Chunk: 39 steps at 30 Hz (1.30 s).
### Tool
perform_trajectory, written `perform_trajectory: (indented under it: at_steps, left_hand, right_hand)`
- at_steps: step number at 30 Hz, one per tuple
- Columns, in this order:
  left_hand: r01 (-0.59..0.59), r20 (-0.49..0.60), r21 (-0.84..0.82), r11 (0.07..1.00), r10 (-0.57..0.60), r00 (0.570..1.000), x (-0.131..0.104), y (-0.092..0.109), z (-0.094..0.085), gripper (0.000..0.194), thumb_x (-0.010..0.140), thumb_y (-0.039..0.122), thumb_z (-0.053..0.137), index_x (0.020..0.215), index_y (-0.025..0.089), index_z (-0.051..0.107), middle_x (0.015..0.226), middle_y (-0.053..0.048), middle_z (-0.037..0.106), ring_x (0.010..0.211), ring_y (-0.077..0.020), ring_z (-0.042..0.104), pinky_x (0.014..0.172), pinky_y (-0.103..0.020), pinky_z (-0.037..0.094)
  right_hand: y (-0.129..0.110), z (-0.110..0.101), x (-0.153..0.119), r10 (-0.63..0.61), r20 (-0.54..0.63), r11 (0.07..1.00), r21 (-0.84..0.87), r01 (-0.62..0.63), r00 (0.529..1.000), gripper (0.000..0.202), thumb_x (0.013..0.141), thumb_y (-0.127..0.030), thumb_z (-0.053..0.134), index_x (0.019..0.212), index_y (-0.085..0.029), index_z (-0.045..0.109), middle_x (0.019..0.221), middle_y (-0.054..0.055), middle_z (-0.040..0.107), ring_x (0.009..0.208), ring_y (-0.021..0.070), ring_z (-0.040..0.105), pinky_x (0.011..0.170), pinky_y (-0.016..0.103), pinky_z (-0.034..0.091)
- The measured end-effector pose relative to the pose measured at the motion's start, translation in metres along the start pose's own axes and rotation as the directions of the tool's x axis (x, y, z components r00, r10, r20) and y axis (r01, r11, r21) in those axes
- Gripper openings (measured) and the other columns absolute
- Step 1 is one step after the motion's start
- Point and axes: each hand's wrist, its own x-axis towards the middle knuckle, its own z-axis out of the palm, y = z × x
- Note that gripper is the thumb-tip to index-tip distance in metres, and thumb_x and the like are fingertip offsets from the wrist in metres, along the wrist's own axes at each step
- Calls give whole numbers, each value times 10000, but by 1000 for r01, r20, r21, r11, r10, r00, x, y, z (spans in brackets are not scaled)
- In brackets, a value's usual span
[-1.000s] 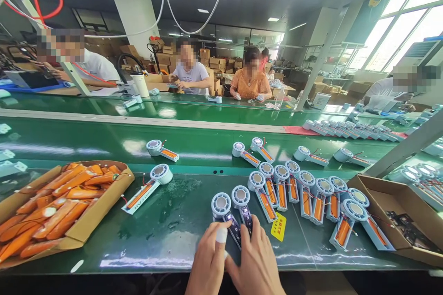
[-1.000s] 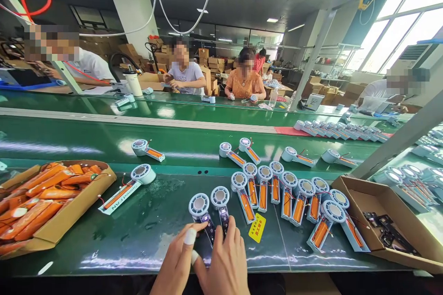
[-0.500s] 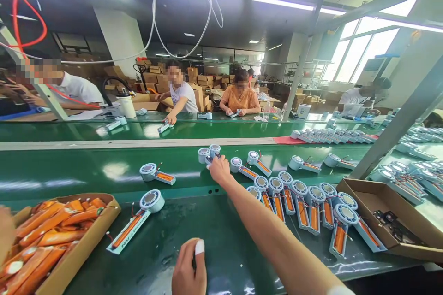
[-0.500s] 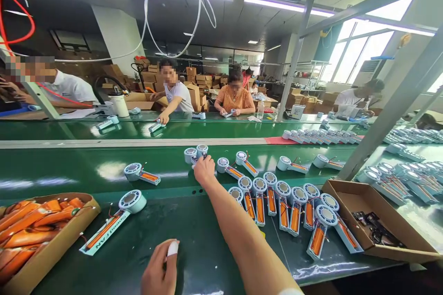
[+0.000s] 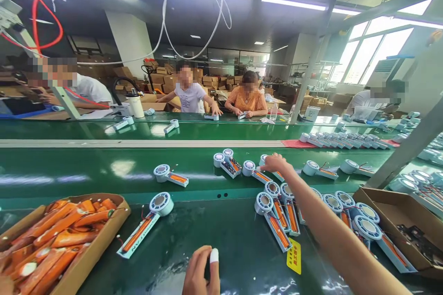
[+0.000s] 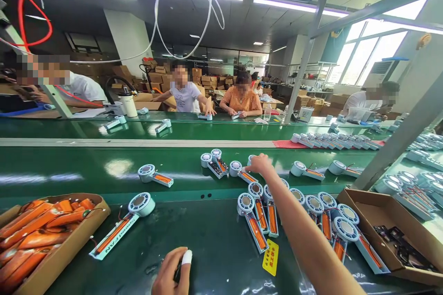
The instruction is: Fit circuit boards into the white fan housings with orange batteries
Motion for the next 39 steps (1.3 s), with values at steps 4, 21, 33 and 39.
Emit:
perform_trajectory:
  at_steps: [4, 21, 33, 39]
  left_hand:
    - [22, 27, 4, 1000, -22, 999, 1, 10, -3, 337, 957, 464, 483, 921, 223, 716, 991, -99, 748, 910, -250, 730, 819, -332, 589]
    - [134, 93, -128, 983, -122, 988, 9, 54, -20, 387, 896, 508, 466, 800, 233, 720, 916, -88, 760, 851, -256, 712, 666, -343, 571]
    - [287, 9, -234, 929, -294, 956, 6, 57, -20, 521, 924, 618, 372, 994, 194, 666, 991, -117, 748, 919, -276, 713, 807, -404, 586]
    - [228, 100, -268, 936, -209, 973, 9, 78, 9, 642, 822, 658, 522, 1233, 168, 567, 1199, -165, 636, 1064, -334, 651, 926, -532, 546]
  right_hand:
    - [34, 21, 2, -59, 138, 998, -15, 61, 989, 347, 967, -375, 643, 1246, -171, 609, 1282, 92, 611, 1100, 243, 629, 929, 463, 544]
    - [33, -5, -30, 44, -159, 990, 140, -22, 986, 323, 995, -464, 565, 1075, -164, 654, 1060, 60, 676, 913, 185, 655, 821, 371, 545]
    - [-65, 111, -223, -165, -361, 949, 194, 247, 918, 206, 822, -350, 694, 681, -202, 721, 866, 130, 704, 902, 333, 649, 780, 408, 511]
    - [-36, 113, -246, -273, -379, 829, 373, 416, 884, 219, 845, -266, 679, 1056, -225, 722, 1314, 123, 635, 1070, 276, 663, 900, 374, 536]
